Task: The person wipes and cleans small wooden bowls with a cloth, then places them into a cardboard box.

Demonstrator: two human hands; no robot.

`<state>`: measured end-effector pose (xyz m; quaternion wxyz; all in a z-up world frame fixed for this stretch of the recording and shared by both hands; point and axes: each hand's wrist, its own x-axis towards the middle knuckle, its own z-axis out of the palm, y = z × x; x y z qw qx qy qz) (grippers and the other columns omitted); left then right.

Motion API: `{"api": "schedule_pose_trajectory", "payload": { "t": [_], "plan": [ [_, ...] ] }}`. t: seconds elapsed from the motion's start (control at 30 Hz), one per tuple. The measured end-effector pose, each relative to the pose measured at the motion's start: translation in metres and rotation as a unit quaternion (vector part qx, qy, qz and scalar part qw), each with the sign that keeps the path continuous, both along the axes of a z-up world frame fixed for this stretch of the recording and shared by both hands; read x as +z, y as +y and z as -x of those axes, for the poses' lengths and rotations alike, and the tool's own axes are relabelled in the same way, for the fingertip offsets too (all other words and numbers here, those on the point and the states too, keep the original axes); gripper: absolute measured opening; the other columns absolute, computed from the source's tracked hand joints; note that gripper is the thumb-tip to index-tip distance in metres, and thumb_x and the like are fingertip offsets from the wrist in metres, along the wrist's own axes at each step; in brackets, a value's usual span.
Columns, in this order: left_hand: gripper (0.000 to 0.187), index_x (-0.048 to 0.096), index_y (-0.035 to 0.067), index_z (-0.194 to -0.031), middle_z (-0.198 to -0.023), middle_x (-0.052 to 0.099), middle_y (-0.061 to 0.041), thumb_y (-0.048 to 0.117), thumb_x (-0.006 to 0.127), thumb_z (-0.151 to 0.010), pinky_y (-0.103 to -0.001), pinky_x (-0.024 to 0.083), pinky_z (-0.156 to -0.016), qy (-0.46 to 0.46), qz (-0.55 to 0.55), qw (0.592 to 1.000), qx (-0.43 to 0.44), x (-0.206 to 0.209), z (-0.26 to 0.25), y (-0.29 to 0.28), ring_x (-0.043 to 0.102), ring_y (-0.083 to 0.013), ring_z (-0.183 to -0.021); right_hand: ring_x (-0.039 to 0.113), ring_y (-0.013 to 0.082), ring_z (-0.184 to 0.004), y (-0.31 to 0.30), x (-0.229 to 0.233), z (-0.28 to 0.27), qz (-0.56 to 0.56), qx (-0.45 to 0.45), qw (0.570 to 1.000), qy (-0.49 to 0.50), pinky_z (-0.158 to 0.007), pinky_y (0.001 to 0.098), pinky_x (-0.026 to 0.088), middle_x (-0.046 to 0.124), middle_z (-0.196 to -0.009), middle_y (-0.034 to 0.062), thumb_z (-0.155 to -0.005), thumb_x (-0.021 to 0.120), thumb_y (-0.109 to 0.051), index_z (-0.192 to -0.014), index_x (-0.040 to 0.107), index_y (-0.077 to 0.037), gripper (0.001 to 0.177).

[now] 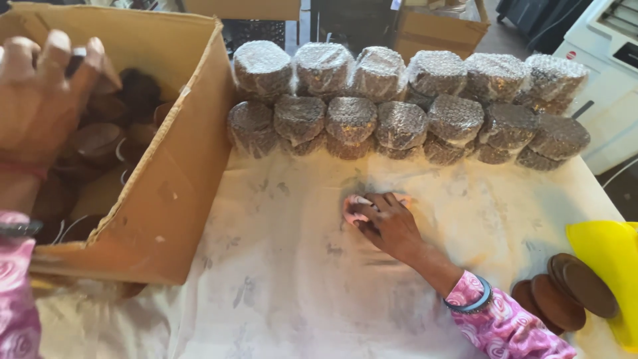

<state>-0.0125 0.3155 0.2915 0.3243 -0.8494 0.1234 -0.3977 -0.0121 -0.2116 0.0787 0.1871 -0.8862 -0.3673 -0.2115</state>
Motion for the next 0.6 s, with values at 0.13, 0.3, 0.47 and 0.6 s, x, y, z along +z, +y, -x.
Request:
{"api": "schedule_pose_trajectory", "payload": {
  "t": [0.13,0.3,0.47,0.6],
  "plan": [
    [0.034,0.059,0.004,-0.131,-0.116,0.062,-0.017,0.01,0.07,-0.099,-0.04,0.055,-0.077,-0.062,0.108,0.992,-0.024,-0.019,-0.008,-0.029,0.065,-0.0329,-0.096,0.061,0.0342,-0.109,-0.003,-0.011,-0.003,0.014,-0.013,1.0,-0.013,-0.09,0.0458,0.05,0.064,-0.123,0.0092,-0.08,0.075,-0.018,-0.127,0.066,-0.018,0.048],
    [0.013,0.059,0.003,-0.108,-0.095,0.062,-0.012,0.014,0.062,-0.102,-0.038,0.052,-0.07,-0.063,0.192,0.979,-0.028,-0.073,-0.018,-0.072,0.063,-0.0262,-0.083,0.062,0.035,-0.11,-0.011,-0.013,-0.001,-0.029,-0.005,1.0,0.004,-0.089,0.0437,0.054,0.065,-0.126,0.0118,-0.08,0.074,-0.011,-0.124,0.07,-0.015,0.045],
    [0.022,0.078,0.004,-0.096,-0.093,0.08,-0.011,0.007,0.061,-0.082,-0.032,0.06,-0.079,0.278,0.639,0.663,-0.272,-0.114,0.0,-0.241,0.075,-0.0193,-0.086,0.065,0.0297,-0.12,-0.015,0.0,0.006,-0.284,-0.019,0.957,0.062,-0.099,0.0386,0.053,0.064,-0.131,0.0153,-0.089,0.061,0.002,-0.128,0.069,-0.007,0.04],
    [0.03,0.077,0.006,-0.106,-0.094,0.078,-0.014,0.022,0.066,-0.083,-0.033,0.058,-0.082,0.334,0.705,0.596,-0.19,-0.215,-0.054,-0.29,0.075,-0.022,-0.089,0.064,0.0282,-0.114,-0.033,0.007,0.013,-0.35,-0.118,0.929,-0.025,-0.091,0.035,0.052,0.061,-0.124,0.0146,-0.095,0.069,0.0,-0.116,0.068,-0.007,0.023]
  ]
}}
